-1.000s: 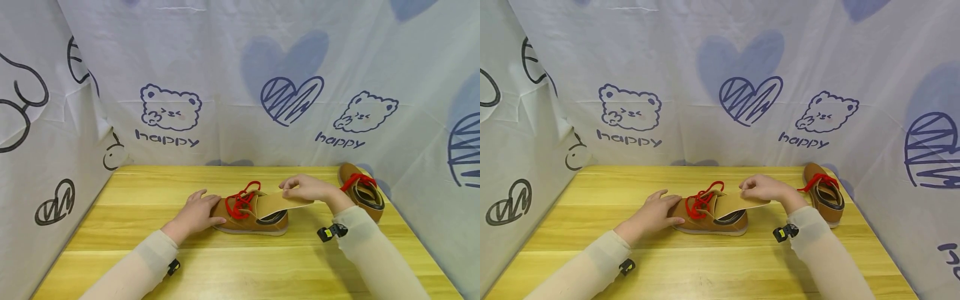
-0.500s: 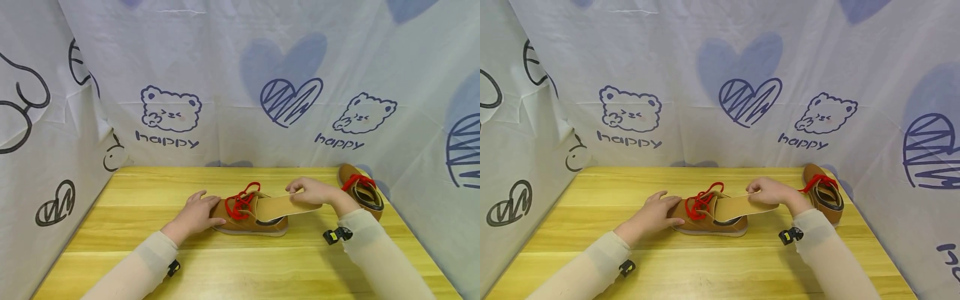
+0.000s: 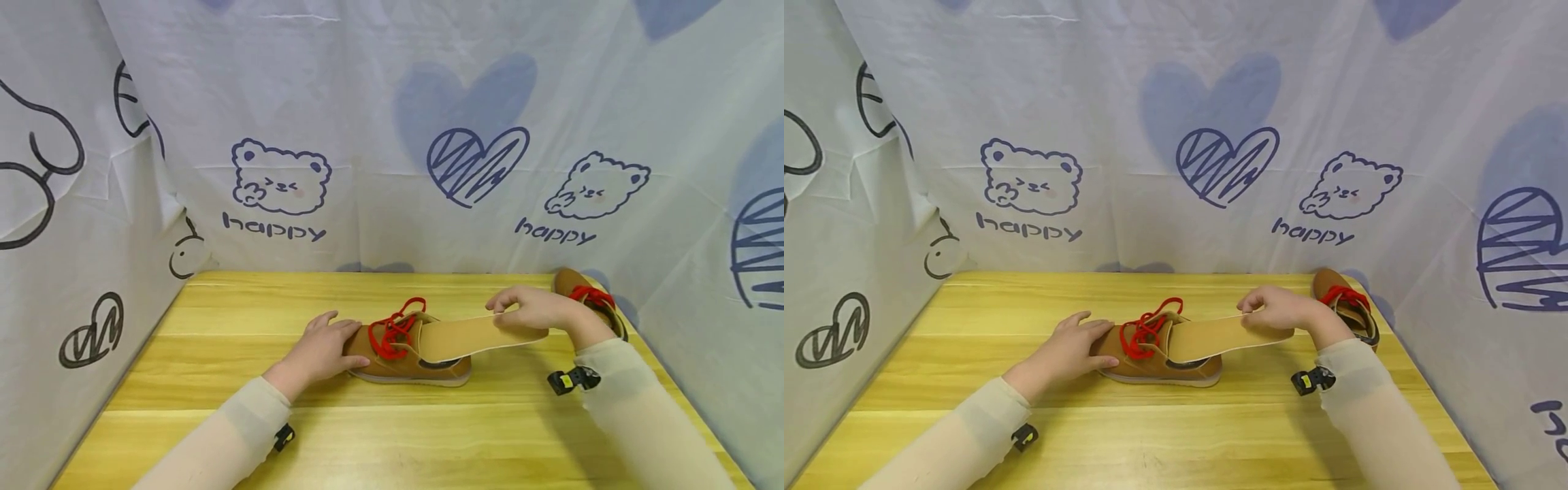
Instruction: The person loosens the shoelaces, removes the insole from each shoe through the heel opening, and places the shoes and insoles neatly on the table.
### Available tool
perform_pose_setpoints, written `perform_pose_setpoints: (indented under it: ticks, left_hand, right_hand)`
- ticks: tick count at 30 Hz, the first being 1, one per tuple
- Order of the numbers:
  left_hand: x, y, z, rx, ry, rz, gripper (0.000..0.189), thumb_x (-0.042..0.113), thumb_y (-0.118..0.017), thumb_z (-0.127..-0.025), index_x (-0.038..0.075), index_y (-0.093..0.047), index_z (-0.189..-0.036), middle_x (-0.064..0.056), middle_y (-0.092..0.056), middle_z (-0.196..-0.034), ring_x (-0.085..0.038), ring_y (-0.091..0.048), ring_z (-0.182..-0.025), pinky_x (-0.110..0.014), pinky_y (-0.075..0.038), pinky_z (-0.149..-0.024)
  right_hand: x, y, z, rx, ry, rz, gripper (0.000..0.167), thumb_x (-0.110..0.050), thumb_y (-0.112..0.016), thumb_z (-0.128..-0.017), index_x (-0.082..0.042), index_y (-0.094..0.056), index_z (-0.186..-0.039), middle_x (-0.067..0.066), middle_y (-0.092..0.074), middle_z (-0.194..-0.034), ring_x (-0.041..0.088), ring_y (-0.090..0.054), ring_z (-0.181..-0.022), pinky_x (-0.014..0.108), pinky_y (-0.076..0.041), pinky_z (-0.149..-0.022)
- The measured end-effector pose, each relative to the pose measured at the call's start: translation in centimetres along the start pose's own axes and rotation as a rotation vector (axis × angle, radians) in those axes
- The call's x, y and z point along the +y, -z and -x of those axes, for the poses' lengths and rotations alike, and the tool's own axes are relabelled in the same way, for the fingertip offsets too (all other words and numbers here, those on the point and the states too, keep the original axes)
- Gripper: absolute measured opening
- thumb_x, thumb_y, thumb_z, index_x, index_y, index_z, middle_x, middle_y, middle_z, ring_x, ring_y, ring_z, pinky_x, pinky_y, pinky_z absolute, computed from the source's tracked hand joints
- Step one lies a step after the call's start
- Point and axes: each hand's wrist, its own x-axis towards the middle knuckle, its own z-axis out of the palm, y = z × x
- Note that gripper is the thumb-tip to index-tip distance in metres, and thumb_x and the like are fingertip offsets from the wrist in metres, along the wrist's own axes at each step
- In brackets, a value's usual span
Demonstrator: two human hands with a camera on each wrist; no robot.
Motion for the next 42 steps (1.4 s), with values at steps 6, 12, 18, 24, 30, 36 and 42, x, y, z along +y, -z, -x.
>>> perform_pose_setpoints:
  ticks: [6,12,18,24,30,36,42]
  left_hand:
    - [0.2,0.2,0.0,-0.002,0.000,-0.006,0.078,0.056,-0.071,-0.087,0.006,-0.054,-0.144,-0.012,-0.053,-0.146,-0.046,-0.032,-0.142,-0.058,-0.020,-0.118]
    - [0.3,0.3,0.0,0.006,-0.002,-0.016,0.077,0.055,-0.071,-0.087,0.006,-0.055,-0.144,-0.012,-0.054,-0.146,-0.045,-0.033,-0.141,-0.058,-0.022,-0.117]
    - [0.3,0.3,0.1,-0.005,0.007,-0.009,0.078,0.055,-0.071,-0.087,0.005,-0.054,-0.145,-0.012,-0.053,-0.147,-0.045,-0.032,-0.142,-0.058,-0.020,-0.118]
    - [0.3,0.1,0.0,-0.005,0.010,0.001,0.079,0.056,-0.070,-0.087,0.006,-0.052,-0.146,-0.012,-0.052,-0.148,-0.045,-0.032,-0.142,-0.059,-0.021,-0.117]
    - [0.1,-0.2,0.1,0.001,0.003,0.005,0.079,0.055,-0.071,-0.087,0.005,-0.053,-0.145,-0.012,-0.053,-0.147,-0.046,-0.033,-0.141,-0.059,-0.022,-0.117]
    - [0.0,-0.3,0.2,0.002,0.010,0.005,0.079,0.056,-0.072,-0.086,0.006,-0.053,-0.145,-0.012,-0.053,-0.147,-0.046,-0.033,-0.141,-0.059,-0.021,-0.117]
    - [-0.1,-0.3,0.1,0.006,0.010,0.010,0.079,0.056,-0.071,-0.086,0.006,-0.053,-0.145,-0.012,-0.052,-0.147,-0.046,-0.033,-0.141,-0.059,-0.021,-0.117]
  right_hand:
    - [-0.5,0.1,0.1,0.052,0.008,0.081,0.014,-0.020,-0.067,-0.094,-0.017,-0.065,-0.080,0.022,-0.062,-0.130,0.044,-0.053,-0.125,0.056,-0.041,-0.104]
    - [-3.1,-0.6,-0.8,0.151,-0.001,0.230,0.007,-0.022,-0.068,-0.093,-0.020,-0.068,-0.086,0.025,-0.055,-0.139,0.048,-0.045,-0.132,0.058,-0.037,-0.109]
    - [-5.0,-1.8,-2.2,0.156,-0.008,0.345,0.006,-0.023,-0.069,-0.092,-0.019,-0.072,-0.088,0.023,-0.052,-0.142,0.049,-0.038,-0.135,0.059,-0.032,-0.112]
    - [-5.5,-3.0,-3.2,0.106,0.021,0.468,0.007,-0.018,-0.070,-0.091,-0.018,-0.073,-0.085,0.024,-0.054,-0.139,0.048,-0.041,-0.130,0.057,-0.037,-0.108]
    - [-5.4,-3.4,-3.4,0.100,0.000,0.406,0.013,-0.014,-0.069,-0.092,-0.018,-0.067,-0.080,0.026,-0.050,-0.143,0.051,-0.039,-0.131,0.058,-0.037,-0.107]
    - [-5.0,-2.9,-3.3,0.068,-0.006,0.326,0.017,-0.012,-0.065,-0.091,-0.018,-0.061,-0.075,0.028,-0.048,-0.145,0.055,-0.037,-0.132,0.061,-0.034,-0.107]
    - [-4.4,-1.5,-2.4,0.050,-0.050,0.278,0.015,-0.011,-0.061,-0.087,-0.018,-0.060,-0.074,0.026,-0.046,-0.146,0.054,-0.032,-0.137,0.060,-0.032,-0.109]
